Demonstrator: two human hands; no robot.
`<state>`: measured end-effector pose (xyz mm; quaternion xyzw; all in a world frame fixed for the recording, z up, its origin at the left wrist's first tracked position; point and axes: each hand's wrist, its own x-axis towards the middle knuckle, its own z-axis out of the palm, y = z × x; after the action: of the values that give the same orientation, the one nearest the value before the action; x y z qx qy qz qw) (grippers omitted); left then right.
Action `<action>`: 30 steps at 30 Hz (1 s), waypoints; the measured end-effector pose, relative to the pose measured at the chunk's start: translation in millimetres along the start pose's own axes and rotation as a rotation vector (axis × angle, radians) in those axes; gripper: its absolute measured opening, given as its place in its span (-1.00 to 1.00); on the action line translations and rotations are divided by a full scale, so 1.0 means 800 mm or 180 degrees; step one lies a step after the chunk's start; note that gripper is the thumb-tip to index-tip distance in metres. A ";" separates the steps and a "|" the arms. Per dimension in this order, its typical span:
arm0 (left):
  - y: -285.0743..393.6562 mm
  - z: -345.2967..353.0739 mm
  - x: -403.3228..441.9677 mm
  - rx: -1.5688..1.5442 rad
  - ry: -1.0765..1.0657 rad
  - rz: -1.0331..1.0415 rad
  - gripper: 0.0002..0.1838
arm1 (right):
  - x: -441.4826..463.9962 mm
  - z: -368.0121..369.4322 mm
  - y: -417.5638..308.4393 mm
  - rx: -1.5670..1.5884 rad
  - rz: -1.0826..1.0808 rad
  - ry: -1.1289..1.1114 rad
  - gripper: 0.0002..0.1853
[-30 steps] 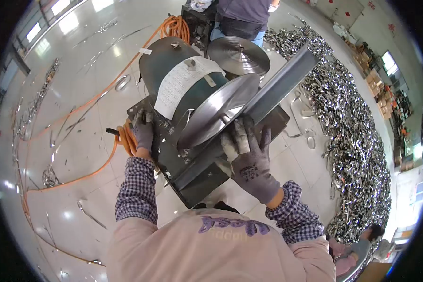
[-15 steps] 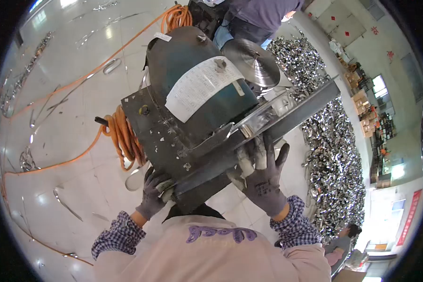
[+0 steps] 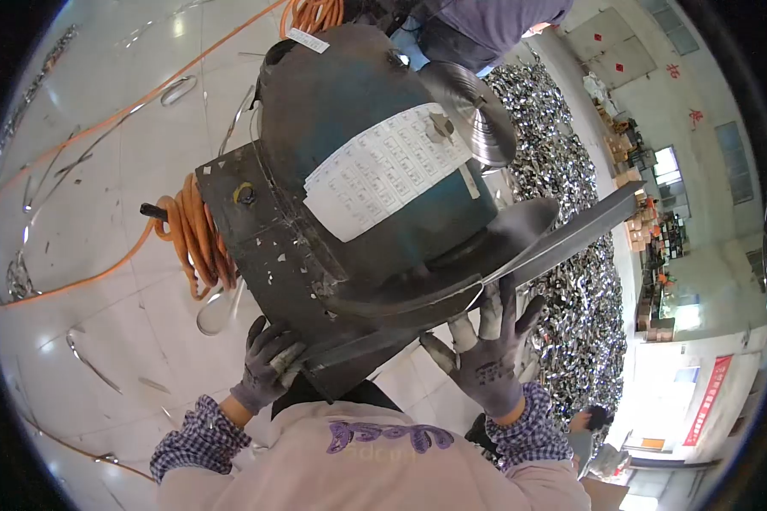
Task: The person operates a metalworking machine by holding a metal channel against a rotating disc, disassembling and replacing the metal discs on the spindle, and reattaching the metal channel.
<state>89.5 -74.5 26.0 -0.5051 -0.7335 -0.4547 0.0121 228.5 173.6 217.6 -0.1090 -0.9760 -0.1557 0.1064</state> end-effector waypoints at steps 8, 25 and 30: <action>-0.001 -0.004 0.007 -0.0139 -0.0076 0.0116 -0.66 | 0.007 -0.007 -0.006 -0.0075 0.0141 -0.0190 -0.51; 0.017 -0.004 0.005 0.0052 -0.0198 0.0149 -0.69 | -0.009 -0.001 0.011 0.0479 -0.0010 0.0079 -0.40; 0.085 -0.031 0.042 0.0285 0.0239 0.0413 -0.58 | -0.010 0.010 0.014 0.0878 -0.0109 0.0383 -0.34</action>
<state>112.9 -61.6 101.0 -0.5331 -0.7179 -0.4382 0.0916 237.4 185.2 211.1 -0.0671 -0.9817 -0.0281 0.1760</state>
